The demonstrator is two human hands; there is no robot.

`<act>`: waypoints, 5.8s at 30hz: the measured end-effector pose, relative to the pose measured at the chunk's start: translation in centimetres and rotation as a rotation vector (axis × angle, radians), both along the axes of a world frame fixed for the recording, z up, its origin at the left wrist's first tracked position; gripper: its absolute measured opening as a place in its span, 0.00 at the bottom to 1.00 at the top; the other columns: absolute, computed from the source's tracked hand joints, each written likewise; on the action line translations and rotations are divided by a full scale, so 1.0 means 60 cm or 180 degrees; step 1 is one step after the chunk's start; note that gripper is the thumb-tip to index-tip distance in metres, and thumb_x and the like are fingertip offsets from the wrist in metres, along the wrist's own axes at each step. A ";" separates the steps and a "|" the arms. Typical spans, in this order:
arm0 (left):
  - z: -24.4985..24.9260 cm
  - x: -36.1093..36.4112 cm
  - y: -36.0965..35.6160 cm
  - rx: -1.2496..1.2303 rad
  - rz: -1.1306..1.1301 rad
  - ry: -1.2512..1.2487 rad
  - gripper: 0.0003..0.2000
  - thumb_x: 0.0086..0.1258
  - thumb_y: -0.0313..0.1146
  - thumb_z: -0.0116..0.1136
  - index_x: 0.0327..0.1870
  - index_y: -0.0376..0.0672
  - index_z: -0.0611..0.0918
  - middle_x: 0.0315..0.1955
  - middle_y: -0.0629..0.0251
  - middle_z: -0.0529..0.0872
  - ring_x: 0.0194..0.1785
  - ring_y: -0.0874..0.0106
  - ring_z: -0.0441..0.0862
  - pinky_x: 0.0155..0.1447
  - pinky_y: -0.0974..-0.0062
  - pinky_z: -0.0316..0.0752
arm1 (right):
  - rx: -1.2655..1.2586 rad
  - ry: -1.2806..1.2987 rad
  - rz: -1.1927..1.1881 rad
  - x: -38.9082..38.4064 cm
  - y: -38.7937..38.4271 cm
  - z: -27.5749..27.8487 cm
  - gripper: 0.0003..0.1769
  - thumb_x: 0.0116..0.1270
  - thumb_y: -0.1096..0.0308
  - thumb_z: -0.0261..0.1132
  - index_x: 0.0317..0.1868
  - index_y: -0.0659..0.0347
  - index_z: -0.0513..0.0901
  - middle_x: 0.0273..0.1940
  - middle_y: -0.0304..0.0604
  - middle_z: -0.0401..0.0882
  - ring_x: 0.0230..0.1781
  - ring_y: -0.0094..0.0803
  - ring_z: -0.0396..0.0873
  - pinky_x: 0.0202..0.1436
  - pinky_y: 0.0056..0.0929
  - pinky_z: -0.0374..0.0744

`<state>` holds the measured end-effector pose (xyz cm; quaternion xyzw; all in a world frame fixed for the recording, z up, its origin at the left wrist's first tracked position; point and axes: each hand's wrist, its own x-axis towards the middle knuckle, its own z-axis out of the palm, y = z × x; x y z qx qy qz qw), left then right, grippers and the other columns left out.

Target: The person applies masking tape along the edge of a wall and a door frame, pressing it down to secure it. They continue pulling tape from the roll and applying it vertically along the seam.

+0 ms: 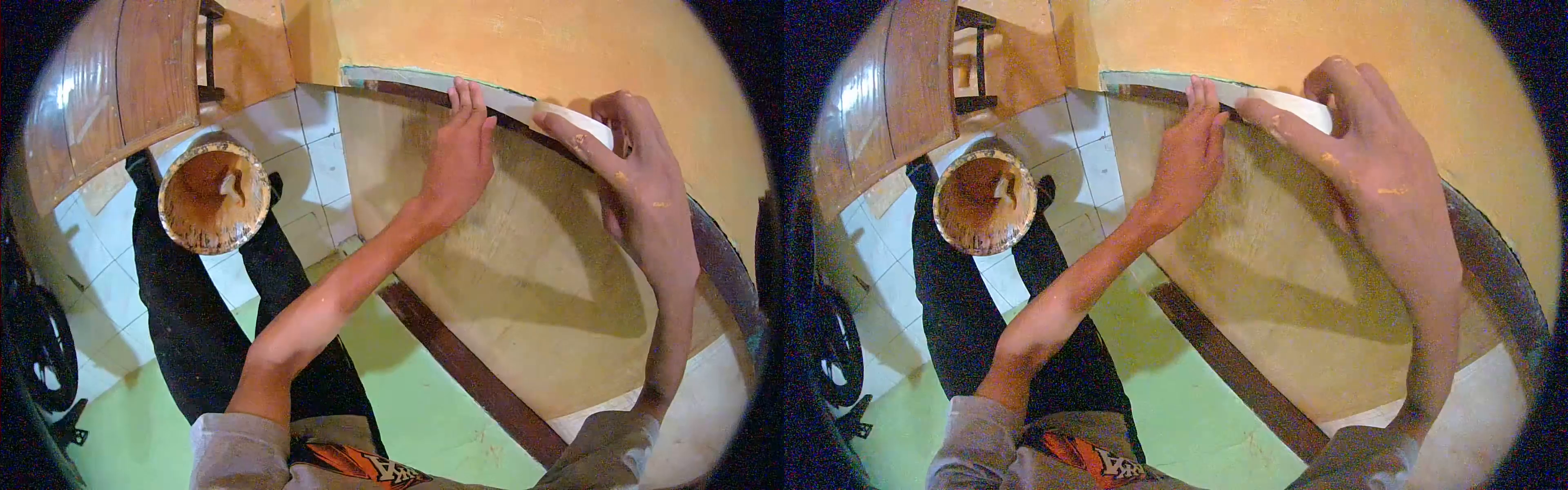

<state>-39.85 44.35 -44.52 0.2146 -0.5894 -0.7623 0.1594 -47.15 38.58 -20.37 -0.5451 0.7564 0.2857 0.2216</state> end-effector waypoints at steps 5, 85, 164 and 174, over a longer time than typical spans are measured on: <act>0.042 0.000 0.001 0.0118 0.0016 0.0127 0.25 0.80 0.29 0.43 0.74 0.26 0.61 0.73 0.28 0.56 0.77 0.40 0.54 0.77 0.57 0.62 | -0.0057 -0.0067 -0.0629 -0.011 0.016 -0.003 0.46 0.46 0.89 0.60 0.70 0.47 0.77 0.42 0.48 0.74 0.42 0.44 0.77 0.46 0.40 0.79; -0.262 -0.043 0.027 0.0649 0.0568 -0.1298 0.26 0.82 0.37 0.40 0.71 0.23 0.66 0.71 0.34 0.65 0.77 0.45 0.61 0.79 0.59 0.58 | -0.0966 0.0596 0.0032 -0.034 0.110 0.102 0.29 0.72 0.71 0.65 0.72 0.66 0.72 0.65 0.51 0.79 0.58 0.39 0.80 0.64 0.35 0.77; 0.263 0.010 -0.028 -0.0051 -0.0437 0.0509 0.33 0.75 0.23 0.51 0.80 0.37 0.56 0.79 0.36 0.47 0.81 0.42 0.49 0.79 0.51 0.59 | -0.0032 0.1239 0.0271 -0.010 0.046 0.213 0.41 0.43 0.77 0.71 0.65 0.52 0.79 0.51 0.43 0.80 0.55 0.43 0.77 0.60 0.43 0.76; 0.299 0.009 -0.024 -0.0190 -0.0345 0.0414 0.29 0.76 0.24 0.50 0.77 0.29 0.59 0.77 0.33 0.52 0.80 0.41 0.50 0.78 0.56 0.61 | -0.0122 0.1602 0.0614 0.014 0.027 0.272 0.30 0.54 0.69 0.67 0.62 0.49 0.82 0.46 0.37 0.81 0.52 0.39 0.78 0.58 0.42 0.76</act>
